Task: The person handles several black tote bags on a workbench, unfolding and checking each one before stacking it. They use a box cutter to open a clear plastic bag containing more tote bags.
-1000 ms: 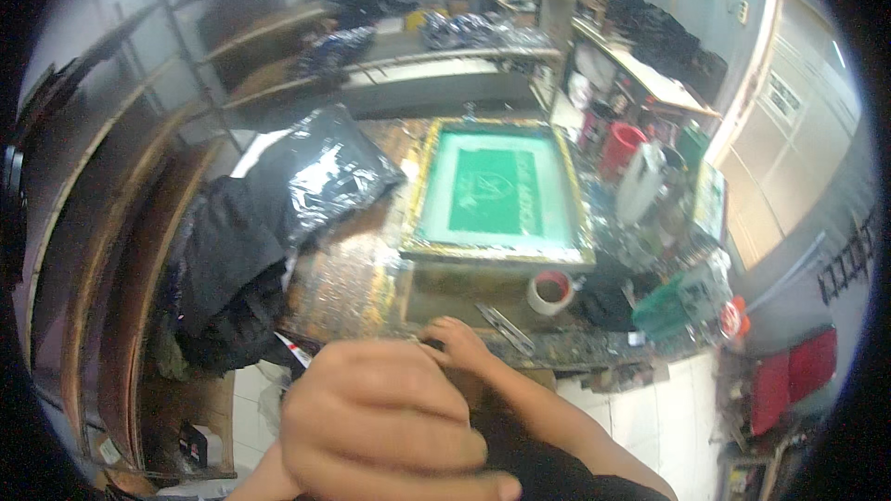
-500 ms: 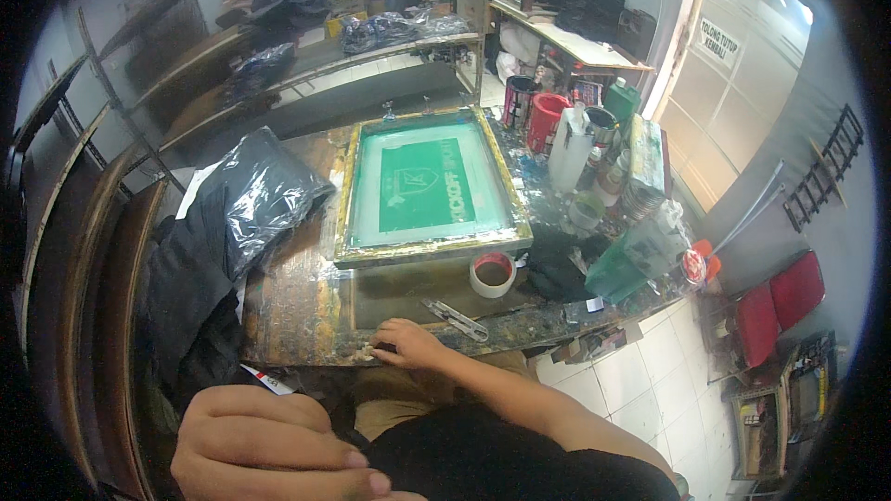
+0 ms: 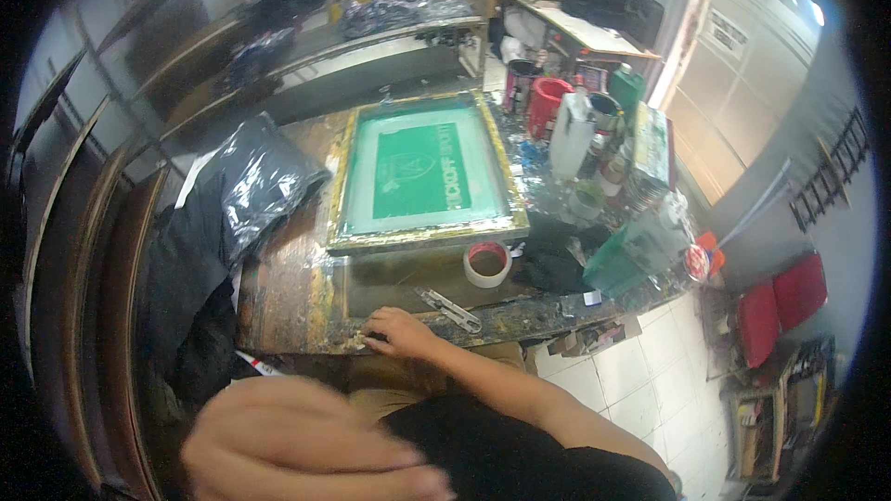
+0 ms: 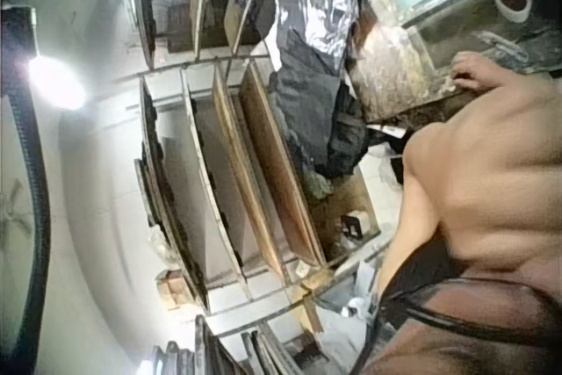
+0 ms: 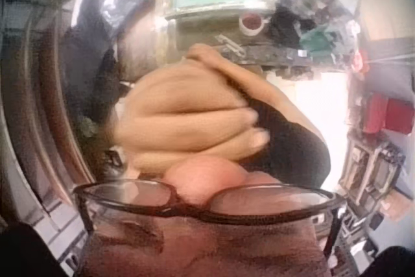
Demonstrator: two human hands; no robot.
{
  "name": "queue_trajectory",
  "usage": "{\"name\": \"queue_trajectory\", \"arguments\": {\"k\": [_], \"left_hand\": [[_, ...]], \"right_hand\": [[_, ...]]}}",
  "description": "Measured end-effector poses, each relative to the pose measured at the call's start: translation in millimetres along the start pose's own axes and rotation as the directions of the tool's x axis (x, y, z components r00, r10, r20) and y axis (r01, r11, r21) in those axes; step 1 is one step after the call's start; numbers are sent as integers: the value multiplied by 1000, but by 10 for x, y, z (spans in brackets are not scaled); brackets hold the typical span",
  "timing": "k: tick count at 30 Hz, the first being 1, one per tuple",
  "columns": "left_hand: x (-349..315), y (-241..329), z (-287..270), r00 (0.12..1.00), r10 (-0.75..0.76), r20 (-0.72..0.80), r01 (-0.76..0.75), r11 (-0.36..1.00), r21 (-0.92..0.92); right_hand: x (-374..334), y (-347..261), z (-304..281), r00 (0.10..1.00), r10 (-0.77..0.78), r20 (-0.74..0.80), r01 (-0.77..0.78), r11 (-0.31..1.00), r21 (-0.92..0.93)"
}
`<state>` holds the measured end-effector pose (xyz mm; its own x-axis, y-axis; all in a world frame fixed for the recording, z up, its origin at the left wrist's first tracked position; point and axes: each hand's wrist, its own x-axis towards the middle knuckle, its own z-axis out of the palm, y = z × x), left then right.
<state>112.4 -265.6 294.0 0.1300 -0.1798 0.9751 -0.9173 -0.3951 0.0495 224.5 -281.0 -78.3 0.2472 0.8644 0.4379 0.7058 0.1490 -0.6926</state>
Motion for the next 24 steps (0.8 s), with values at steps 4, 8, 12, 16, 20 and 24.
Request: {"name": "queue_trajectory", "arguments": {"k": [4,8,12,16,20,24], "left_hand": [[-54,-86,63,998,46,52,-42,997,-71],[-87,97,-475,941,-55,335,22,995,102],[-378,114,-305,961,-278,-11,265,904,334],[-671,-171,-402,765,-631,128,580,762,288],[-1265,-257,-614,584,-760,284,705,649,287],[-1789,-167,-854,354,-928,120,852,373,367]], "right_hand": [[-25,59,-70,1000,0,6,0,1000,-8],[-40,63,-61,998,32,46,-32,999,-2],[50,8,18,999,-1,53,0,1000,24],[-55,205,34,1000,15,21,-15,1000,-11],[-53,168,-26,999,30,44,-31,999,21],[-3,35,-56,998,6,69,-6,1000,-1]]}}
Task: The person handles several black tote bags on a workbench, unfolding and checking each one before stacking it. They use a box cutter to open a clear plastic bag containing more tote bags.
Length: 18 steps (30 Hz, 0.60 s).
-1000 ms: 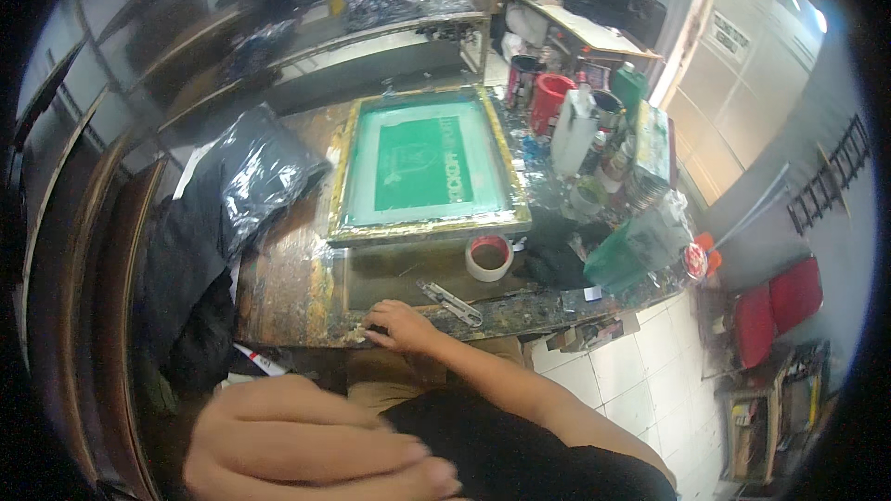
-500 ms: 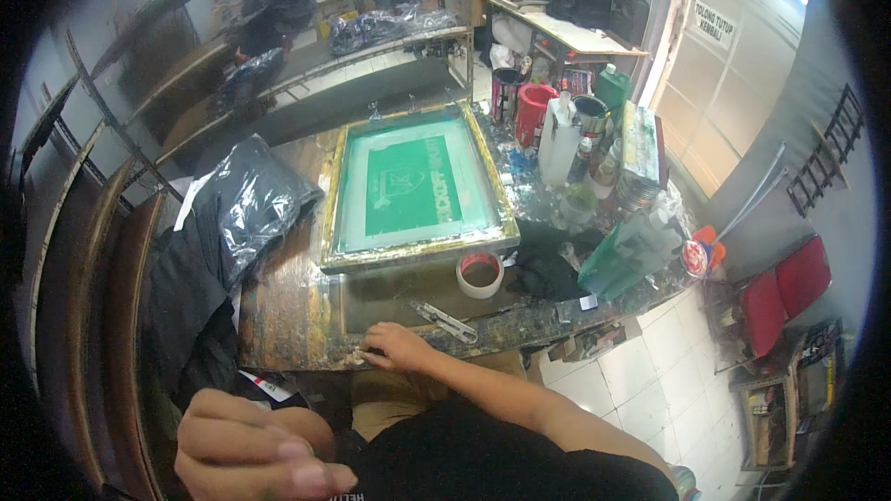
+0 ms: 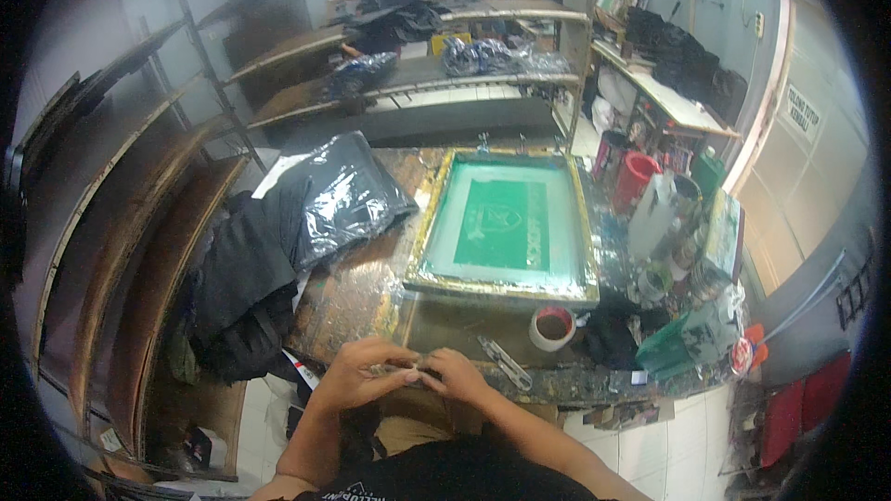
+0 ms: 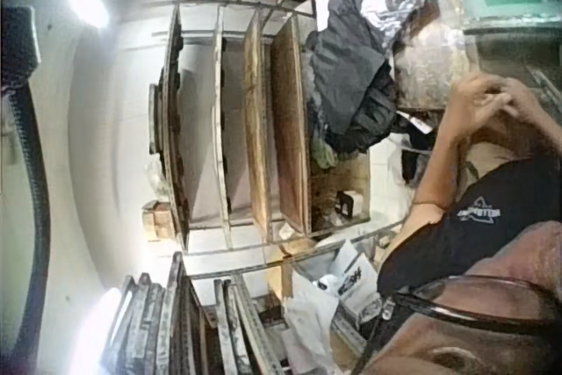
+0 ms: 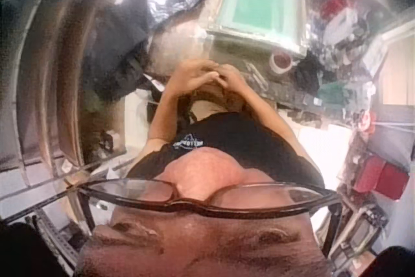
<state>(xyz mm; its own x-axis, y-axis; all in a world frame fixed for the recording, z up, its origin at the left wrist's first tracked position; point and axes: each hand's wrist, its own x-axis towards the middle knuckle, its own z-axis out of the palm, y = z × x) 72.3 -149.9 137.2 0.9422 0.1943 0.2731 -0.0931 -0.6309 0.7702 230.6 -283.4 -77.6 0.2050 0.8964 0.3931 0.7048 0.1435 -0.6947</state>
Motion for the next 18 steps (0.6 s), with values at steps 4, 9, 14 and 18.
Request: {"name": "queue_trajectory", "arguments": {"k": [4,9,14,18], "left_hand": [[-214,-569,-51,940,-279,-198,259,958,-124],[-139,-1622,-277,816,-330,-474,362,932,-24],[299,-2434,-650,838,-130,-531,417,779,468],[679,-2833,-787,874,-161,-458,474,486,734]], "right_hand": [[34,-120,-72,998,61,23,-61,998,18],[27,-91,-98,997,83,-8,-83,996,17],[33,-59,-54,993,118,6,-118,993,-30],[52,-93,-58,993,120,-10,-120,993,2]]}}
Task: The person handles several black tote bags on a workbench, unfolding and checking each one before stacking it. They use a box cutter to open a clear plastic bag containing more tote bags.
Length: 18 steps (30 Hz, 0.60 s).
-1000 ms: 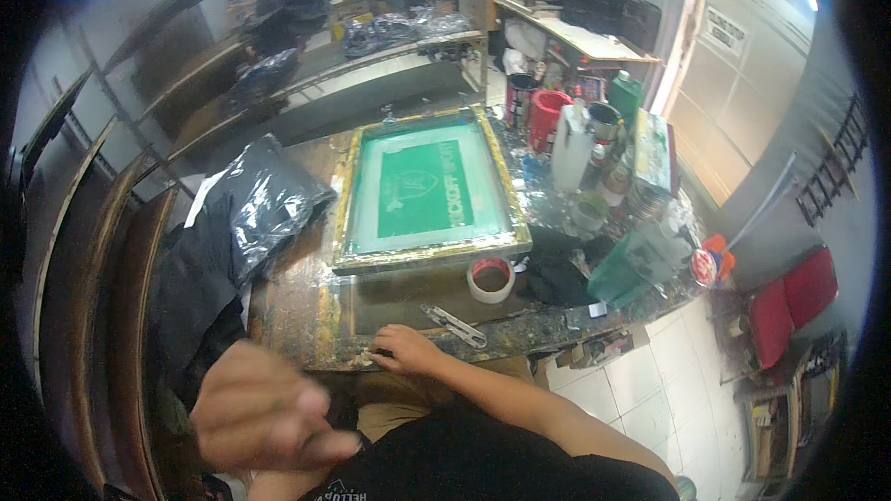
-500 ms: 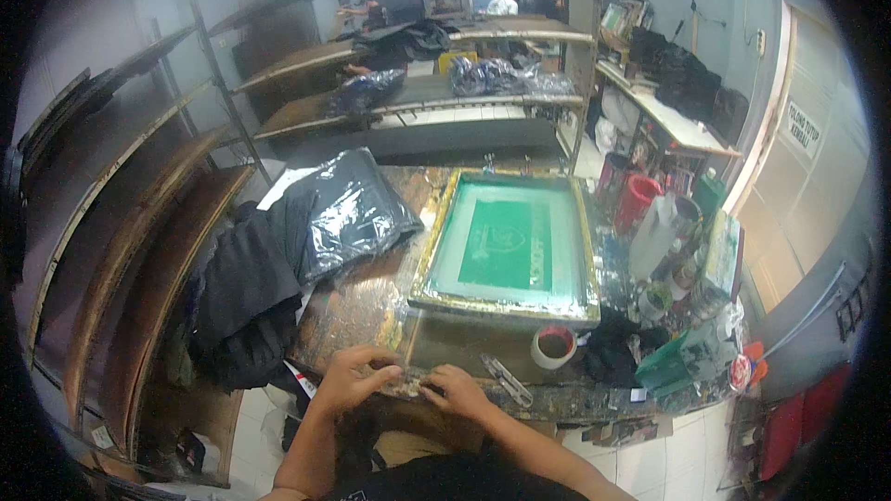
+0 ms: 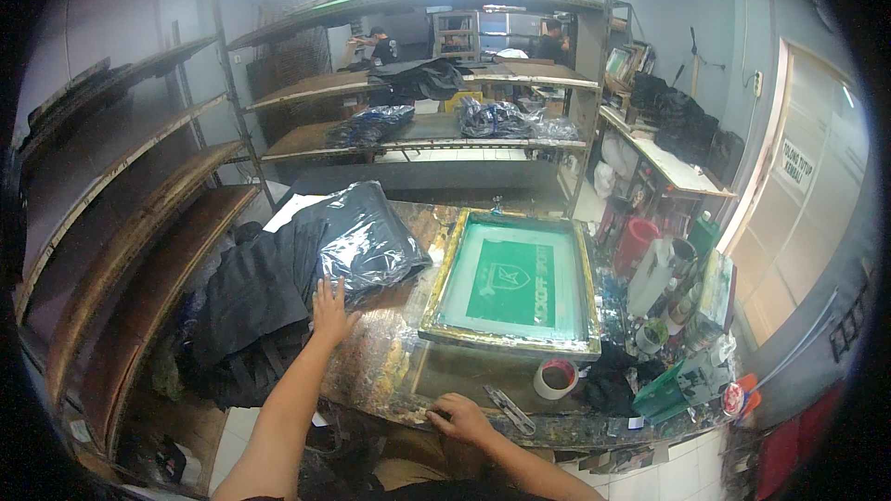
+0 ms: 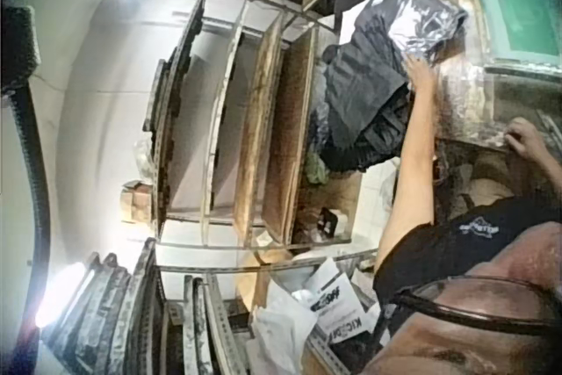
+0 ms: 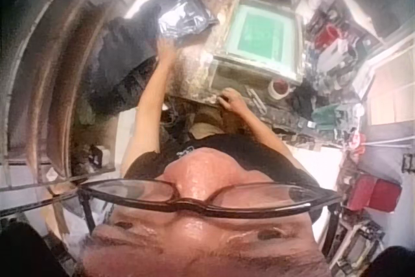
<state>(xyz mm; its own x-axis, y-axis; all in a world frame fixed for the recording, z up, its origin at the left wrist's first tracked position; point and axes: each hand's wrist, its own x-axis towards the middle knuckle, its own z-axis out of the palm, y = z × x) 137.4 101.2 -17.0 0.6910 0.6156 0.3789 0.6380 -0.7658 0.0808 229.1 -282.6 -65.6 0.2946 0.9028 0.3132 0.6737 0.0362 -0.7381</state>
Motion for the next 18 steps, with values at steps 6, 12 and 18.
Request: {"name": "queue_trajectory", "arguments": {"k": [6,12,18], "left_hand": [[309,-102,571,995,-93,-43,98,985,141],[362,-269,544,992,63,-112,-50,992,117],[410,-267,54,991,-3,-130,-3,999,-48]], "right_hand": [[-6,-31,-27,998,50,-27,-49,999,19],[12,5,-25,997,51,-59,-51,999,-9],[15,-18,49,995,22,-93,-22,1000,-6]]}}
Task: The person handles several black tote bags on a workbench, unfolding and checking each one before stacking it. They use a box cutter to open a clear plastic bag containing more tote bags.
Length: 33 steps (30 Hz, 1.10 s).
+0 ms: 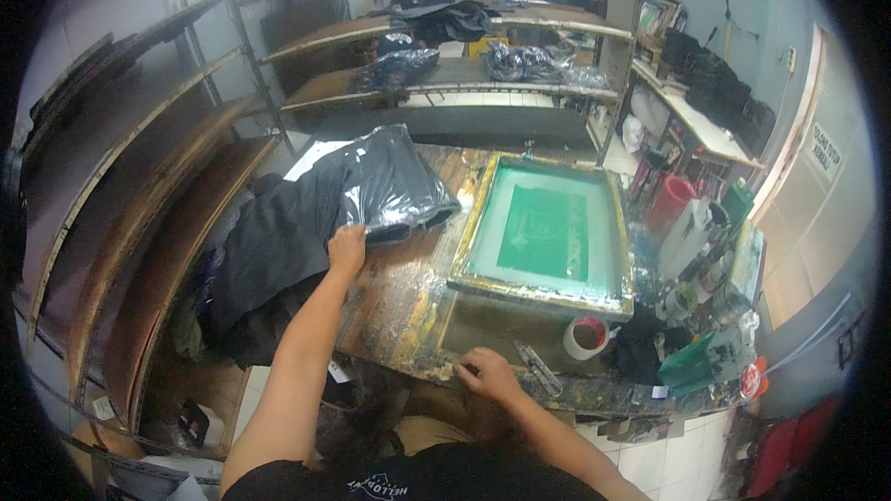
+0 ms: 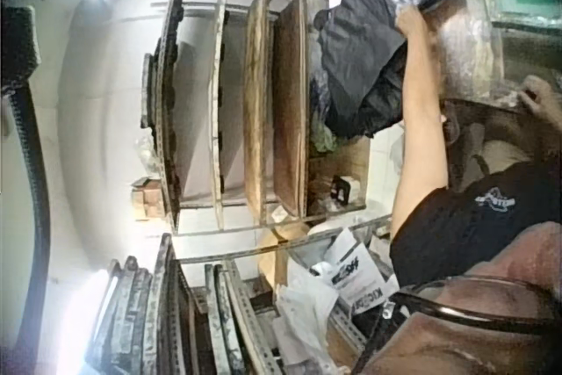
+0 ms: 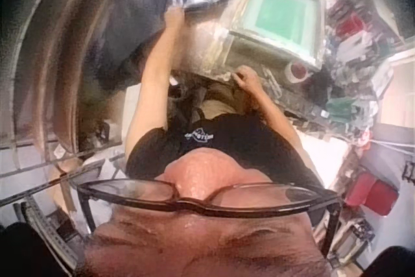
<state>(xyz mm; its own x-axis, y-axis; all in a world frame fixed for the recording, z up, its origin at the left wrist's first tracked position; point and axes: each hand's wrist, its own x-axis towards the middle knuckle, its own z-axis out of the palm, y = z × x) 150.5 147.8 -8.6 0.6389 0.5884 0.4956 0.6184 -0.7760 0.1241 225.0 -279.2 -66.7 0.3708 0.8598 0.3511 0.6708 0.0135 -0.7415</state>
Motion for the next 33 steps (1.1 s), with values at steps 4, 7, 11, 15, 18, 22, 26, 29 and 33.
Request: {"name": "queue_trajectory", "arguments": {"k": [4,7,11,15,18,22,26,29,33], "left_hand": [[206,-21,-261,994,17,-111,-21,999,-32],[368,179,-372,994,-23,-105,15,997,-75],[213,84,-214,997,-10,-71,2,994,-106],[-40,-153,79,990,126,-64,-127,992,-14],[-108,-108,189,956,285,-76,-284,959,17],[-120,-84,185,933,350,-89,-349,937,18],[-213,-52,88,943,329,44,-324,941,-93],[-272,-194,164,911,402,95,-393,914,-101],[-396,-193,145,908,389,156,-359,914,-190]], "right_hand": [[38,-67,-6,1000,21,21,-22,999,49],[-5,12,-41,1000,23,3,-23,1000,14],[-20,155,56,999,-32,0,32,999,36],[19,242,132,996,-93,-3,93,991,95],[-11,221,62,998,-54,14,52,992,116],[-41,243,106,998,-61,-7,61,989,132],[-79,211,132,999,-48,-18,49,995,84],[-36,194,136,999,-44,18,42,993,106],[-44,238,124,1000,-21,7,20,996,83]]}}
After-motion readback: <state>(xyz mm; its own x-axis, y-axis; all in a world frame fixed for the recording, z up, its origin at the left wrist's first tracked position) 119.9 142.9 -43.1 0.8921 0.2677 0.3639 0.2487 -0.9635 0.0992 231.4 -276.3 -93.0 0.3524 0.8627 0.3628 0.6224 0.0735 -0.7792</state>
